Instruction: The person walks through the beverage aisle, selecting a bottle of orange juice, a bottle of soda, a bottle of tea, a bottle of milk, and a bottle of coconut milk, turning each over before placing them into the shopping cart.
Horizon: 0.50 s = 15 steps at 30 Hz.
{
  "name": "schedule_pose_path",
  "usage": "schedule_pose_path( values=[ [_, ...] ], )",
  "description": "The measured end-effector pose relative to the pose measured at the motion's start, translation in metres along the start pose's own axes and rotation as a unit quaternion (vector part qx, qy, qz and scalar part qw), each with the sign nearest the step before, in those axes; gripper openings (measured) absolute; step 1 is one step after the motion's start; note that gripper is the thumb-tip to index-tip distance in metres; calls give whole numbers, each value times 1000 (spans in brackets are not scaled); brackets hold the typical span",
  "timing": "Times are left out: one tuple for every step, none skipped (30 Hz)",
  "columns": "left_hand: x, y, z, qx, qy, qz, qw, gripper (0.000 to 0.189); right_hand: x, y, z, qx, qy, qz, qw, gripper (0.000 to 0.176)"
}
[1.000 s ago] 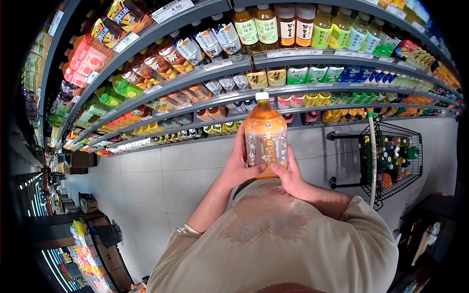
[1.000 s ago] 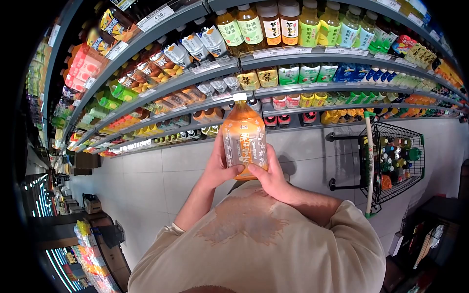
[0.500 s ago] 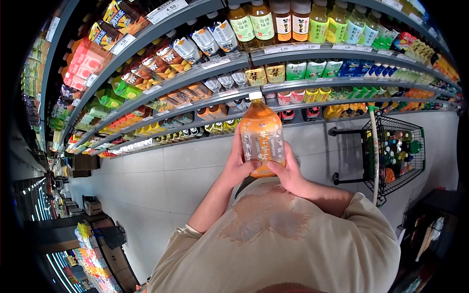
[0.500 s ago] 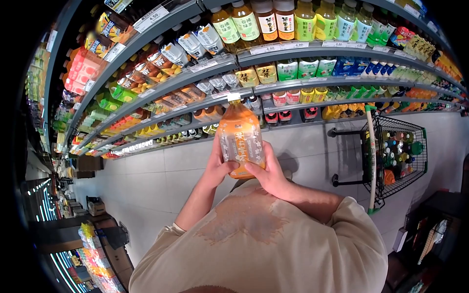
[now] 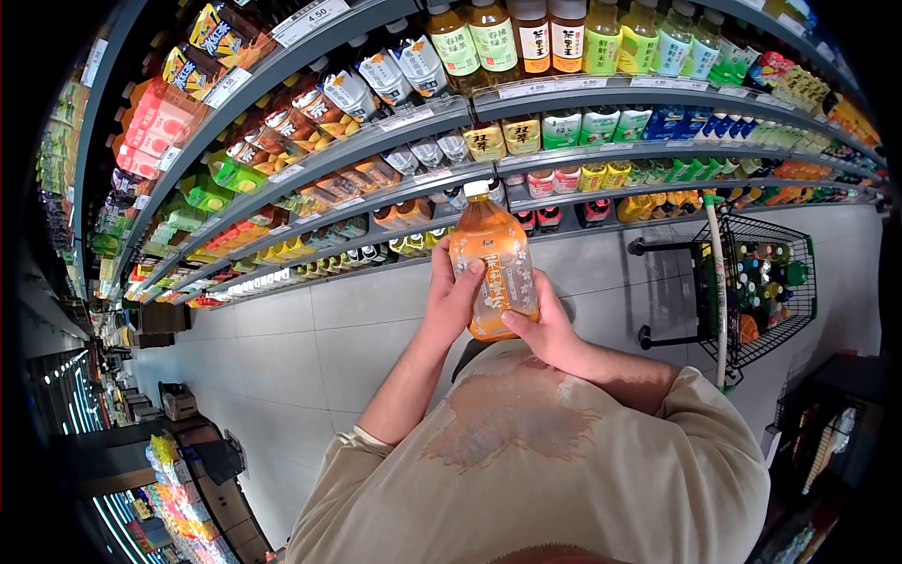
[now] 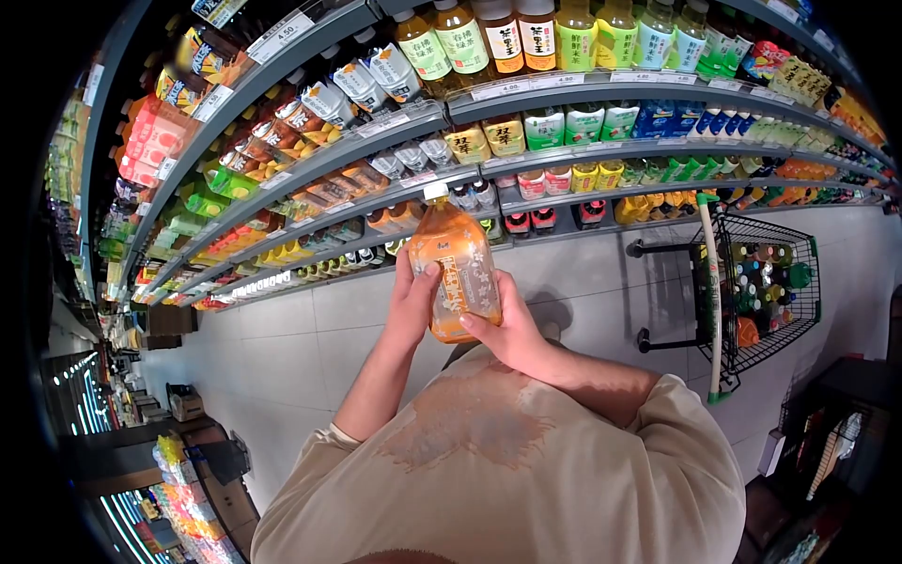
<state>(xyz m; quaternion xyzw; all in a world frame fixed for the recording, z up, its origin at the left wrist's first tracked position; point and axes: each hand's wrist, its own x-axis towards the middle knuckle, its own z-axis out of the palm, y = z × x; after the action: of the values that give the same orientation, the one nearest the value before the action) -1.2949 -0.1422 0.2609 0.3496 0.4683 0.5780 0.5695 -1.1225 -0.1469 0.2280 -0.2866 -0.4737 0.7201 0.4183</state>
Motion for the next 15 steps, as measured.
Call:
schedule_pose_path(
  values=[
    [0, 0, 1, -1, -2, 3, 1000, 47, 0, 0, 0, 4, -1, -1, 1000, 62],
    [0, 0, 1, -1, -3, 3, 1000, 47, -1, 2, -1, 3, 0, -1, 1000, 62],
    [-1, 0, 2, -1, -1, -4, 1000, 47, -2, 3, -2, 6, -1, 1, 1000, 62],
    [-2, 0, 3, 0, 1, -12, 1000, 47, -2, 4, -3, 9, -1, 3, 1000, 62],
    [-2, 0, 3, 0, 0, -12, 1000, 47, -3, 4, -3, 9, 0, 2, 1000, 62],
    [-2, 0, 4, 7, -3, -21, 1000, 48, -4, 3, -4, 8, 3, 8, 1000, 63],
    [-2, 0, 4, 14, -5, -31, 999, 50, -4, 2, -4, 8, 7, 13, 1000, 64],
    [-1, -1, 2, 15, -6, -31, 999, 50, -5, 3, -5, 8, 8, 13, 1000, 64],
    [0, -3, -1, 41, -7, -33, 999, 53, -5, 4, -6, -25, 1, 7, 1000, 66],
    [0, -3, -2, 67, -8, -35, 997, 56, -6, 5, -8, -58, -5, 2, 998, 67],
    [1, -2, -3, 66, -9, -36, 997, 56, -7, 4, -8, -59, -4, 2, 998, 67],
    [3, 0, -3, 74, -11, -41, 996, 61, -7, 3, -7, -84, -6, -6, 996, 69],
    [4, 2, -2, 81, -14, -45, 996, 66, -7, 1, -7, -109, -8, -14, 994, 71],
    [3, 5, 3, 80, -14, -45, 996, 66, -7, -1, -8, -110, -8, -15, 994, 71],
    [2, 9, 10, 86, 1, -46, 995, 69, -7, -3, -9, -125, -18, -1, 992, 72]
  ],
)
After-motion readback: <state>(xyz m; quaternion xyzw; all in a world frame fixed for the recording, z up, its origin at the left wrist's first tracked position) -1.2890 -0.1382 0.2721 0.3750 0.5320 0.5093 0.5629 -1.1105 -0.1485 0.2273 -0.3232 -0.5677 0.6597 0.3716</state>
